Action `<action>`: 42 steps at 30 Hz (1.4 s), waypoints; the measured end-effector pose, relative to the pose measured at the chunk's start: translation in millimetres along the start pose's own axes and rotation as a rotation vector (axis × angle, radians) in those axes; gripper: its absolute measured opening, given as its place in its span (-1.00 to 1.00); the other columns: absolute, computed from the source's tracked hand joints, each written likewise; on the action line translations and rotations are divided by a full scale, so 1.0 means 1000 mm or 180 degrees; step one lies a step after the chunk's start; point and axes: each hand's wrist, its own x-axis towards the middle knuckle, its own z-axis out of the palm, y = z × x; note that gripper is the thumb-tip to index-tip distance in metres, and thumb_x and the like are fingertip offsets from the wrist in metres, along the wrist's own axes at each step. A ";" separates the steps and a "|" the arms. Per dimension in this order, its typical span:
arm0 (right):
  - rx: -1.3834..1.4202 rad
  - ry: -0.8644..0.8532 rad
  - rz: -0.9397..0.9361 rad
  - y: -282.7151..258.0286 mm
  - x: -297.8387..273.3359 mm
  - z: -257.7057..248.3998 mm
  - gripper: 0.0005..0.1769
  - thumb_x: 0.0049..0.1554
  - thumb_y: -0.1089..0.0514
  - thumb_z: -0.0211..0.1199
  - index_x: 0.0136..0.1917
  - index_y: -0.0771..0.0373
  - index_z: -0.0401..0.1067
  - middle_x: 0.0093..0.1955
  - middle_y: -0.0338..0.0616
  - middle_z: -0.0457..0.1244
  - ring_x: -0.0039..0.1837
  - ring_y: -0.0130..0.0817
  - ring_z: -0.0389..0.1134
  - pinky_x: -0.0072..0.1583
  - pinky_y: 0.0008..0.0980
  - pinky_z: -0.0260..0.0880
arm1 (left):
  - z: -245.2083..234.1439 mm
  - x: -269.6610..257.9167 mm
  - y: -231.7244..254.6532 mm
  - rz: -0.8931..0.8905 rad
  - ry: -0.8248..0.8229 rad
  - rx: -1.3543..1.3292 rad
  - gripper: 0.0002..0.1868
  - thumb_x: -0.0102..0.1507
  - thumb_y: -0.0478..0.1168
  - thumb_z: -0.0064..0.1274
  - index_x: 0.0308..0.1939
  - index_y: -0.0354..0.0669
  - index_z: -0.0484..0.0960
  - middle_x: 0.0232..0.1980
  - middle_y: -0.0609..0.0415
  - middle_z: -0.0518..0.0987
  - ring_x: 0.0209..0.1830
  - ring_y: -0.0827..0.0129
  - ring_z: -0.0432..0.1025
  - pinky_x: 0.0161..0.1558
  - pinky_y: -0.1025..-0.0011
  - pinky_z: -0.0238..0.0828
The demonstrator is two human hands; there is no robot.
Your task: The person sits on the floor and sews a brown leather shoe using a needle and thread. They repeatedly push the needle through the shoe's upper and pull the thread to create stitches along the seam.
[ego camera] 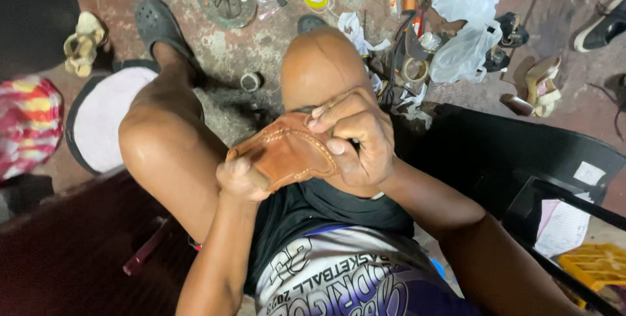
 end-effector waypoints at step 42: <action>-0.1340 -0.0624 0.0821 -0.013 -0.021 -0.023 -0.88 0.36 0.26 0.07 0.08 0.37 0.36 0.06 0.09 0.26 -0.04 -0.08 0.41 0.03 -0.24 0.46 | -0.014 0.020 -0.030 -0.0114 -0.0362 -0.0760 0.05 0.08 0.11 0.37 0.41 -0.56 0.30 0.41 -0.33 0.44 0.38 -0.15 0.40 0.45 -0.07 0.30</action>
